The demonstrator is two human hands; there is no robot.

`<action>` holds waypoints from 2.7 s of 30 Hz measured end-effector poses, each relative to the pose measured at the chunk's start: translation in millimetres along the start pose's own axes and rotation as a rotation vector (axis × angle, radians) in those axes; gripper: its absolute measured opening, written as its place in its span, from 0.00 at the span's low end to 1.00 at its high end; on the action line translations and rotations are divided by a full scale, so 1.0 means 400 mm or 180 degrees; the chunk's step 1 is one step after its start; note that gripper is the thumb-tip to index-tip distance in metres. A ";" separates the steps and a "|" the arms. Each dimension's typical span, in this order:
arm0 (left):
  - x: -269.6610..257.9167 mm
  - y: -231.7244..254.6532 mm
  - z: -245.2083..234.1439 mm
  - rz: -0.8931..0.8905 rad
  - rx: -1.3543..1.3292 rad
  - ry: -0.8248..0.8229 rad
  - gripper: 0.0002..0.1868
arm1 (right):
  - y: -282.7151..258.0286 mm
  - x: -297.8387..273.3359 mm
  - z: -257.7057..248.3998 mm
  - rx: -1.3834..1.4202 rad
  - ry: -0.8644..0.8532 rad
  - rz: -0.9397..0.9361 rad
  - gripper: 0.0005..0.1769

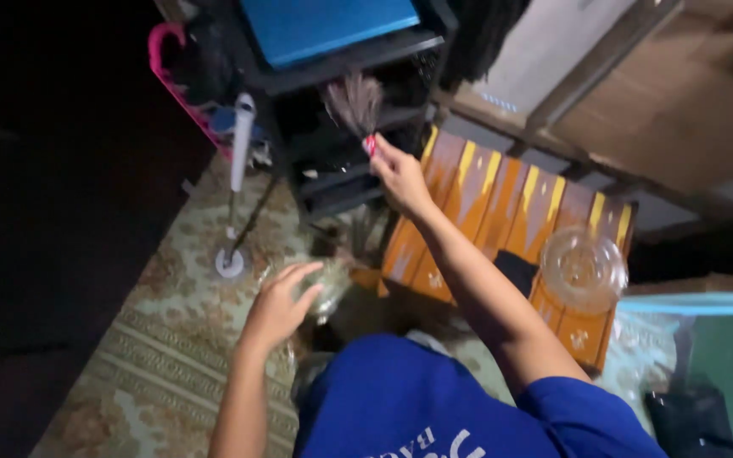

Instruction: Dusting a black electronic rack and laptop with a feather duster.

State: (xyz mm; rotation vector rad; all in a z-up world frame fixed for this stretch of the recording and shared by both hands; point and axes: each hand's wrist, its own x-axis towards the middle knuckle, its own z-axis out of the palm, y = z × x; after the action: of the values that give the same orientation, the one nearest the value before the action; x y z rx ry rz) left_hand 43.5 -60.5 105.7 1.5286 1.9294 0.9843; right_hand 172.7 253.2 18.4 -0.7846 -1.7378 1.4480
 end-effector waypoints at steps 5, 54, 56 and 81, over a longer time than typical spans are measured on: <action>-0.048 -0.095 -0.012 -0.0097 -0.0395 0.0164 0.20 | -0.013 0.007 0.046 -0.0345 -0.0173 -0.0227 0.28; 0.193 0.122 -0.071 0.0792 0.0548 0.0747 0.24 | 0.032 0.026 -0.147 -0.1914 0.0449 -0.0056 0.22; 0.186 0.107 -0.017 0.0729 0.0088 0.0563 0.24 | 0.035 0.013 -0.167 -0.1128 0.0447 0.0524 0.24; 0.212 0.077 0.077 -0.0457 -0.0396 -0.0401 0.20 | -0.015 0.016 0.015 0.0697 -0.0012 0.1042 0.26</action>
State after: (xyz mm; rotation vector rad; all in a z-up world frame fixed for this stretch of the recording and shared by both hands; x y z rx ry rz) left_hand 63.6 32.1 115.7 1.3306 1.8266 0.9061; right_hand 164.1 254.1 24.8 -0.9787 -1.4677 1.8214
